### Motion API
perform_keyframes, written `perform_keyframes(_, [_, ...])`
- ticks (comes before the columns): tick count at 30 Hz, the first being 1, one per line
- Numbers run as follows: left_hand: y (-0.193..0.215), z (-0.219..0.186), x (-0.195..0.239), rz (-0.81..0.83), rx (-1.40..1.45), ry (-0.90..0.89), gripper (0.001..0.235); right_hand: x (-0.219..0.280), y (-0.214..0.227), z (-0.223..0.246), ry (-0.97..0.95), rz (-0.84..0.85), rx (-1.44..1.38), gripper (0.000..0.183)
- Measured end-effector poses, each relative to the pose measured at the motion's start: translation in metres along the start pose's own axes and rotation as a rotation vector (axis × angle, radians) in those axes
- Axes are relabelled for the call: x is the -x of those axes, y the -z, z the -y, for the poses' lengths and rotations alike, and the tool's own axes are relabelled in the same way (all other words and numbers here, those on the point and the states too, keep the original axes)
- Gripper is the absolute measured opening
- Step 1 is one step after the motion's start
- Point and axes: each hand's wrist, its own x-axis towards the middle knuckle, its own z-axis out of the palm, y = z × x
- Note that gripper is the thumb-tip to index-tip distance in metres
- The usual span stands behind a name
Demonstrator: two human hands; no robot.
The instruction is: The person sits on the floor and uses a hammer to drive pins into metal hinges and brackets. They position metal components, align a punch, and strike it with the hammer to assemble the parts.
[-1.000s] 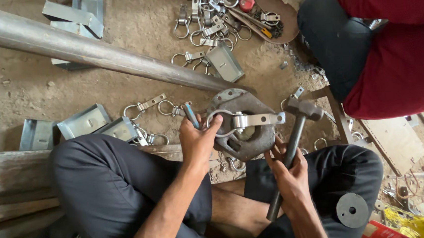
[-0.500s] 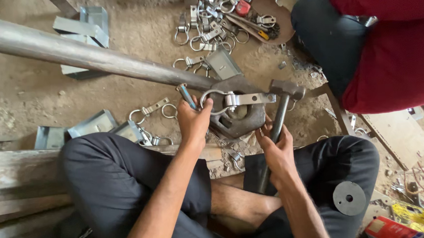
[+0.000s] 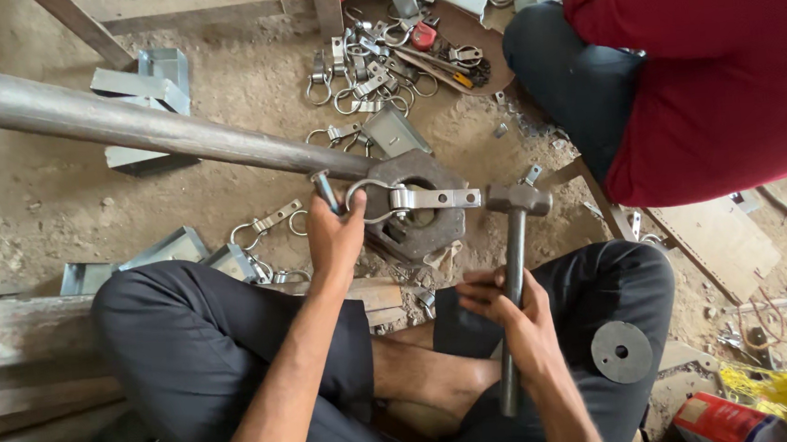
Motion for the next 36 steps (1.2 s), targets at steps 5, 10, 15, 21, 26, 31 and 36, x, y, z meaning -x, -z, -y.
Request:
perform_keyframes(5, [0.024,-0.038,0.015,-0.218,-0.243,-0.403,0.029,0.012,0.016,-0.023,-0.011,-0.038,-0.122,0.033])
perform_keyframes(10, [0.015,-0.08,0.023,0.082,0.233,-0.268,0.032,0.008,0.029,-0.023,0.013,-0.045,-0.196,0.031])
perform_keyframes(15, [-0.048,-0.093,0.015,0.392,1.032,0.306,0.037,0.001,0.034,-0.021,0.008,-0.076,-0.25,0.03])
perform_keyframes(21, [-0.098,-0.083,-0.004,0.293,1.047,0.104,0.057,0.001,0.041,-0.02,0.008,-0.121,-0.338,0.029])
perform_keyframes(26, [-0.107,-0.076,-0.007,0.305,1.057,0.092,0.053,-0.002,0.044,-0.022,0.026,-0.114,-0.402,0.03])
perform_keyframes(31, [-0.111,-0.073,0.0,0.266,1.028,-0.007,0.026,-0.003,0.043,-0.023,-0.022,-0.123,-0.363,0.032])
perform_keyframes(36, [-0.114,-0.066,-0.003,0.259,1.003,-0.077,0.028,-0.004,0.041,-0.023,-0.027,-0.124,-0.342,0.035])
